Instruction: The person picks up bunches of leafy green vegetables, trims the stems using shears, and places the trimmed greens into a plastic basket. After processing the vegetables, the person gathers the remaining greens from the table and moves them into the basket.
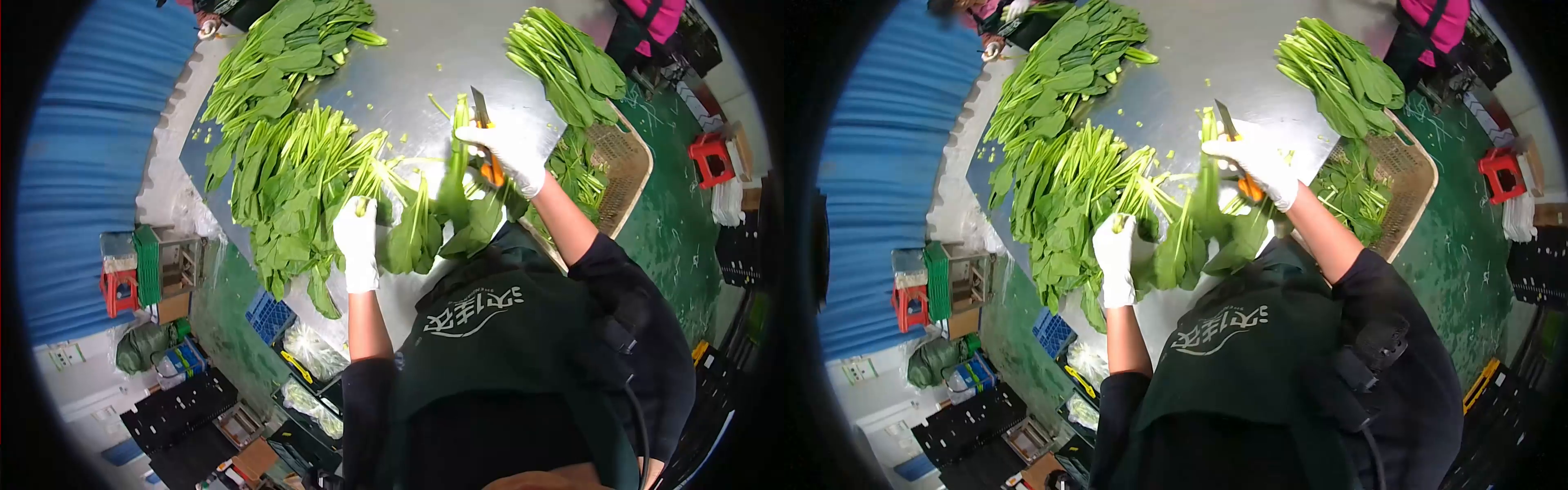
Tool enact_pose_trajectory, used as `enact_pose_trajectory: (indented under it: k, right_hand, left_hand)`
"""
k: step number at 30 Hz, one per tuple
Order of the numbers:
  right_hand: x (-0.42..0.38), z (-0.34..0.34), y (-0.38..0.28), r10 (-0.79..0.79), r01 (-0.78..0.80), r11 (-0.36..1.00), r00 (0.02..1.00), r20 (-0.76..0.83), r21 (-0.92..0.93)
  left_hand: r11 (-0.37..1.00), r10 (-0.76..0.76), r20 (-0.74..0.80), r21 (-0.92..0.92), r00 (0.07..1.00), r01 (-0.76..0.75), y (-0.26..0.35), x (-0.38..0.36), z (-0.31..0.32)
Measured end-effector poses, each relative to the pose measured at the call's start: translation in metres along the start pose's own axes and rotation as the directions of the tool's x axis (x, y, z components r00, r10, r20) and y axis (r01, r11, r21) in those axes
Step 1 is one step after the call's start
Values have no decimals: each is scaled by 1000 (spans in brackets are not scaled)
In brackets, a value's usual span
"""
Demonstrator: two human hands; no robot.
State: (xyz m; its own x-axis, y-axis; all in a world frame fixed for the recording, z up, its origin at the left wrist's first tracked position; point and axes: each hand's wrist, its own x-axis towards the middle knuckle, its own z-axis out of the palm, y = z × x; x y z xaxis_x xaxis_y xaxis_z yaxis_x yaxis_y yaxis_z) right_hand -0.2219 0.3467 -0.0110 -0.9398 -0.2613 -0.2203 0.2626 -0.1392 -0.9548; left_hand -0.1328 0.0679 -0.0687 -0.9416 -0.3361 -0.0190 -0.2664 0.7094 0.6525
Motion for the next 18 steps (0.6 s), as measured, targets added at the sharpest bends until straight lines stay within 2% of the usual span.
enact_pose_trajectory:
  k: [1,2,3,4,5,6,7,8,9,10,12,13,14,15,16,18]
  right_hand:
    - [2,-5,4,90,-94,979,995,-30,-180]
    - [3,-9,11,93,-95,980,995,-22,-176]
    - [6,-15,22,6,-3,832,1000,3,-554]
    - [10,-25,38,-67,86,539,996,59,-838]
    - [25,-37,89,-218,152,465,975,54,-872]
    - [1,-8,43,-249,244,391,956,154,-888]
    - [1,5,49,-58,209,630,973,223,-748]
    - [-7,26,61,-99,201,810,973,209,-551]
    - [1,42,94,-294,431,514,901,320,-741]
    - [13,59,116,-346,524,371,844,409,-767]
    - [7,89,148,-277,549,441,836,474,-710]
    - [7,102,160,-241,548,259,834,496,-796]
    - [7,110,169,-199,533,69,836,512,-843]
    - [13,104,182,-153,560,17,820,552,-828]
    - [12,92,183,-157,555,25,823,545,-831]
    - [4,59,180,-255,490,190,861,440,-850]
  left_hand:
    - [999,-2,-16,45,1000,3,-2,0,-3]
    - [999,-8,-20,52,1000,9,-10,-2,-3]
    - [984,36,-16,173,999,-33,-22,-2,3]
    - [954,82,-5,289,997,-77,-35,-1,11]
    - [967,-29,81,257,996,7,-51,0,22]
    - [926,-89,98,374,991,46,-57,-2,38]
    - [943,-101,193,331,976,33,-78,-2,56]
    - [958,-104,293,287,950,17,-106,-5,77]
    - [987,-119,274,138,954,84,-133,-8,95]
    - [969,-183,500,-53,846,241,-109,-11,76]
    - [865,-320,661,-87,678,494,-72,-21,50]
    - [871,-315,666,-81,677,485,-76,-27,46]
    - [851,-273,632,-194,725,489,-82,-36,39]
    - [821,-237,591,-303,771,484,-89,-43,31]
    - [825,-238,593,-294,769,482,-96,-49,22]
    - [818,-279,478,-335,833,467,-110,-60,5]
